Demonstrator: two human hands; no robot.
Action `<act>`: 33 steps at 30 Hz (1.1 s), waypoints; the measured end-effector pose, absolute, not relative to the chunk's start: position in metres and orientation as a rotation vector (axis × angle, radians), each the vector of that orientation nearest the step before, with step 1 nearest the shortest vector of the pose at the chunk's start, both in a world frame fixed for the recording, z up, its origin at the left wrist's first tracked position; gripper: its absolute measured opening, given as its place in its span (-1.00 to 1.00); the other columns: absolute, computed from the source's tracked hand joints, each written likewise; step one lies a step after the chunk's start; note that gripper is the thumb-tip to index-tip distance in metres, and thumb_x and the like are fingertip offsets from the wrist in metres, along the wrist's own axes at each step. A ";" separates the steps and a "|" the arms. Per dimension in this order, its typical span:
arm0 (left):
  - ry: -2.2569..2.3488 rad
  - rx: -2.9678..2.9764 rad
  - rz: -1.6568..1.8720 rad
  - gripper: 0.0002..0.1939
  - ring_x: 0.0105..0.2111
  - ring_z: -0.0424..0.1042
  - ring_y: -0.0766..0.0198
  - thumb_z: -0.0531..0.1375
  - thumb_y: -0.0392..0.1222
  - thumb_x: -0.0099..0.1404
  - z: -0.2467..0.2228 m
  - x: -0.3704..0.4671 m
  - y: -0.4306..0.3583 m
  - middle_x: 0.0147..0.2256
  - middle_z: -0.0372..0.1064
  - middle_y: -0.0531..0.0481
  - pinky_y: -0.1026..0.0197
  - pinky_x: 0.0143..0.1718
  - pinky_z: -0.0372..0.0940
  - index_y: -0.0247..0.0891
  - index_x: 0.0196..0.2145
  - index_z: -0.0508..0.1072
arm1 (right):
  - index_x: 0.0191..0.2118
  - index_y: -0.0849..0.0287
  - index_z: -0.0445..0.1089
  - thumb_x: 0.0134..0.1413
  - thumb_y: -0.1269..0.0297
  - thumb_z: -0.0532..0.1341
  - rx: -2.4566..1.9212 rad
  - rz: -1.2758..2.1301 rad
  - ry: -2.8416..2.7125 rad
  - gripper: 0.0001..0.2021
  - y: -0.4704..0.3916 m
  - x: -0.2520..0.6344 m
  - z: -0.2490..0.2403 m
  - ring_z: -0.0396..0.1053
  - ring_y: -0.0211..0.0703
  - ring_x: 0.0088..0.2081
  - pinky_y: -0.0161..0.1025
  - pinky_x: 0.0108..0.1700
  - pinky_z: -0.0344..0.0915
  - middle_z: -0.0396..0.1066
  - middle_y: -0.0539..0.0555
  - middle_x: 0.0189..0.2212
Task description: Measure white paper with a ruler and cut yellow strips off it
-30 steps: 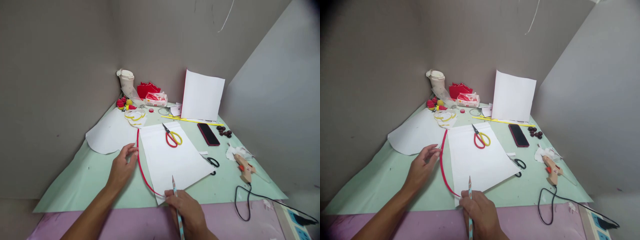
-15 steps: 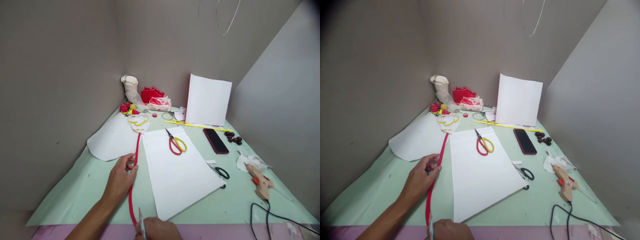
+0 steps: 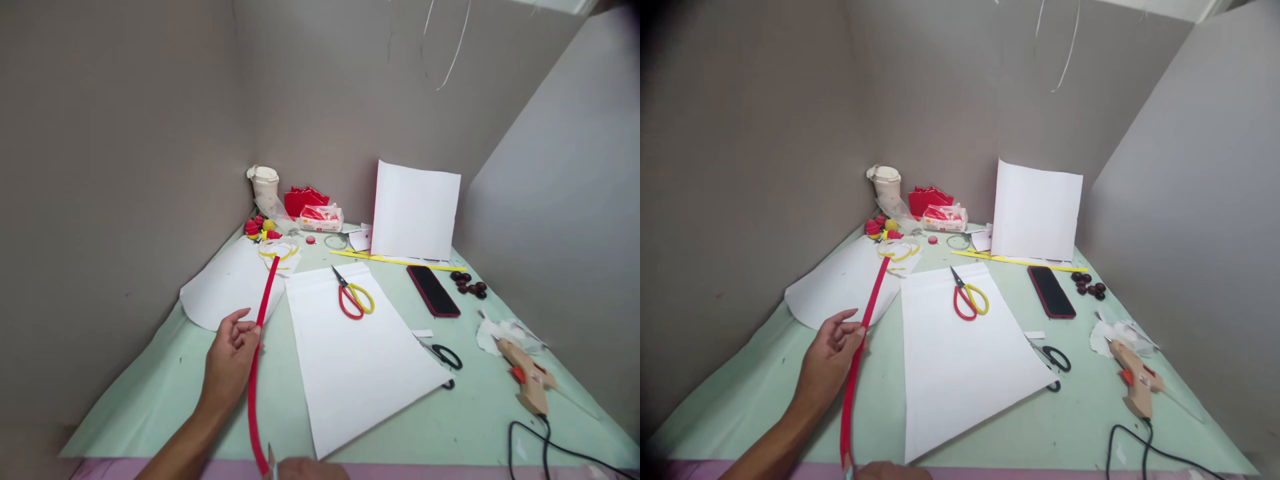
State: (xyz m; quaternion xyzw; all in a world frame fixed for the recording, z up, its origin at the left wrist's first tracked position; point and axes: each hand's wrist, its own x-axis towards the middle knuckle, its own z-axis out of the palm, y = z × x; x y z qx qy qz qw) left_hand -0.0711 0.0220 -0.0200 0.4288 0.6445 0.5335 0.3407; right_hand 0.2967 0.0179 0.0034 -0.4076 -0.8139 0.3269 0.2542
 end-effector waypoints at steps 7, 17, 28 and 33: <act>1.582 1.001 1.453 -0.62 -0.46 0.44 0.23 0.23 0.04 0.22 -0.014 -0.070 0.023 -0.37 0.40 0.10 0.16 -0.32 0.33 -0.16 -0.07 0.35 | -0.07 -0.04 0.49 0.31 -0.01 0.17 -1.120 0.780 -2.118 -0.74 0.015 0.394 0.009 0.51 0.03 -0.18 -0.14 -0.30 0.48 0.54 -0.03 -0.19; 1.598 1.053 1.349 -0.61 -0.50 0.38 0.25 0.25 0.14 0.20 -0.012 -0.071 0.025 -0.54 0.29 0.18 0.22 -0.41 0.25 -0.18 -0.15 0.37 | -0.11 -0.05 0.51 0.27 -0.07 0.20 -1.045 0.745 -2.064 -0.72 0.033 0.439 -0.003 0.50 -0.06 -0.27 -0.21 -0.34 0.45 0.55 -0.02 -0.24; 1.679 1.128 1.400 -0.66 -0.52 0.32 0.27 0.28 0.04 0.18 0.032 -0.074 0.080 -0.54 0.34 0.12 0.26 -0.48 0.22 -0.23 -0.20 0.44 | -0.26 -0.21 0.50 0.11 -0.32 0.15 -1.001 0.794 -2.013 -0.63 0.032 0.423 -0.001 0.51 0.04 -0.36 -0.23 -0.60 0.40 0.51 -0.05 -0.47; 1.626 1.151 1.436 -0.71 -0.44 0.42 0.25 0.31 -0.05 0.21 0.058 -0.041 0.157 -0.43 0.45 0.04 0.25 -0.40 0.30 -0.28 -0.20 0.46 | -0.41 -0.22 0.47 0.14 -0.35 0.02 -1.035 0.731 -1.971 -0.56 0.033 0.417 -0.004 0.45 -0.05 -0.52 -0.33 -0.75 0.23 0.36 -0.08 -0.66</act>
